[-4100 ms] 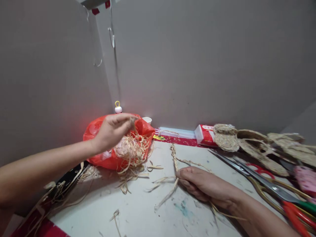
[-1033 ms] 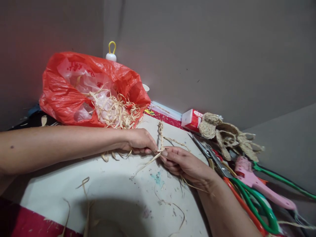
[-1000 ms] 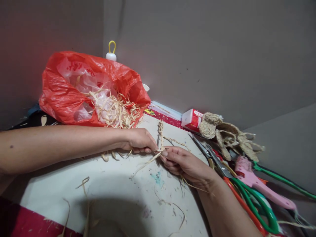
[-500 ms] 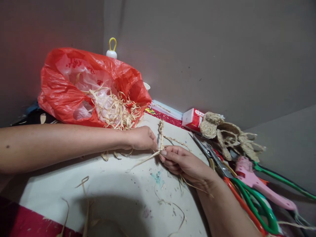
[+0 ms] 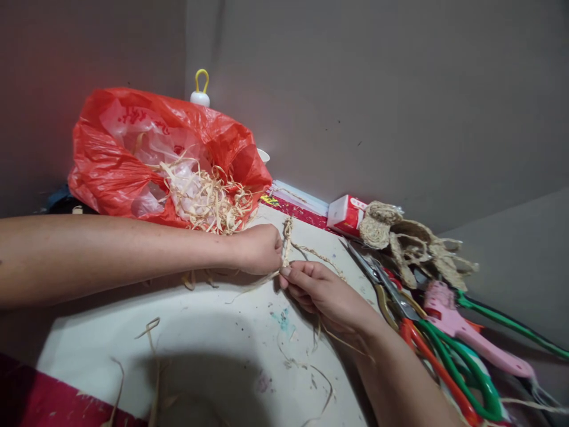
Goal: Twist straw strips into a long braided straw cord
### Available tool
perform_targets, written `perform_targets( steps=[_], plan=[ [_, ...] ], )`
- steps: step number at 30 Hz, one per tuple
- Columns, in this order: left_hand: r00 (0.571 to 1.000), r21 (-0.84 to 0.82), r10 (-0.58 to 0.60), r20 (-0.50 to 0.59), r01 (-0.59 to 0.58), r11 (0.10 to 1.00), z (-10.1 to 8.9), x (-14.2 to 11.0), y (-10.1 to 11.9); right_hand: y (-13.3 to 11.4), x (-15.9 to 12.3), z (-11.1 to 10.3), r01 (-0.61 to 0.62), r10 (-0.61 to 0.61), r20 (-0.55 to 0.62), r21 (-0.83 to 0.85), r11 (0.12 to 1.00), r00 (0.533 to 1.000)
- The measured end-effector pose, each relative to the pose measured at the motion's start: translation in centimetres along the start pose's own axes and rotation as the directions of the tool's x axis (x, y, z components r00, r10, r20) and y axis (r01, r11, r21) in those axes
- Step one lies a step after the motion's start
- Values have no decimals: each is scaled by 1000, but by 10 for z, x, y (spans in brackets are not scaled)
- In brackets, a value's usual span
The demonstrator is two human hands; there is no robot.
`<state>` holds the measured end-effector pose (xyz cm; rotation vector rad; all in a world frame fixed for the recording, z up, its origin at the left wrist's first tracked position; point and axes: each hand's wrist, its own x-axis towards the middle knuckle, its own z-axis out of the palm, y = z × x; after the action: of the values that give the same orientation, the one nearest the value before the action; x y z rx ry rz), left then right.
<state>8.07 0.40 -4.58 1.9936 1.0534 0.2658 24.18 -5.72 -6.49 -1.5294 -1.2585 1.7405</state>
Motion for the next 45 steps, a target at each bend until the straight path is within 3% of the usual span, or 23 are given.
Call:
perform_targets(
  steps=[6,12,18,21,24,29,30,32,34,40,45],
  plan=[
    [990,-84,-118,-80,111,990,13,-18,9,2,3,13,57,-38,-100,192,980,994],
    [984,41,8,-177,-1,999,31,-35,1,-2,1,22,-4,-9,29,412,911,1000],
    [979,127,64,-193,-40,991,40,-37,-3,-2,0,29,39,-21,-52,399,916,998],
    [983,124,83,-164,-63,990,34,-40,2,0,0,28,68,-38,-82,398,915,996],
    [992,107,70,-105,-59,993,16,-41,5,-1,0,25,80,-61,-60,401,913,996],
    [967,0,86,-239,-89,996,-8,-26,-2,-6,-2,20,85,-79,-32,371,925,996],
    [977,-79,70,-203,-87,993,-7,-21,-5,-6,-2,19,76,-74,-21,361,929,997],
    [1000,-277,7,-20,-12,961,-2,-13,-9,-6,-2,17,67,-72,1,341,938,997],
    [991,-399,-7,131,59,915,6,-8,-12,-6,-2,14,60,-71,22,326,943,997],
    [979,-365,161,128,-105,925,14,-2,-19,-3,-2,5,6,-17,43,233,972,999],
    [961,-167,209,181,-179,969,8,-2,-19,-3,-4,2,-11,9,26,104,995,1000]
  ],
)
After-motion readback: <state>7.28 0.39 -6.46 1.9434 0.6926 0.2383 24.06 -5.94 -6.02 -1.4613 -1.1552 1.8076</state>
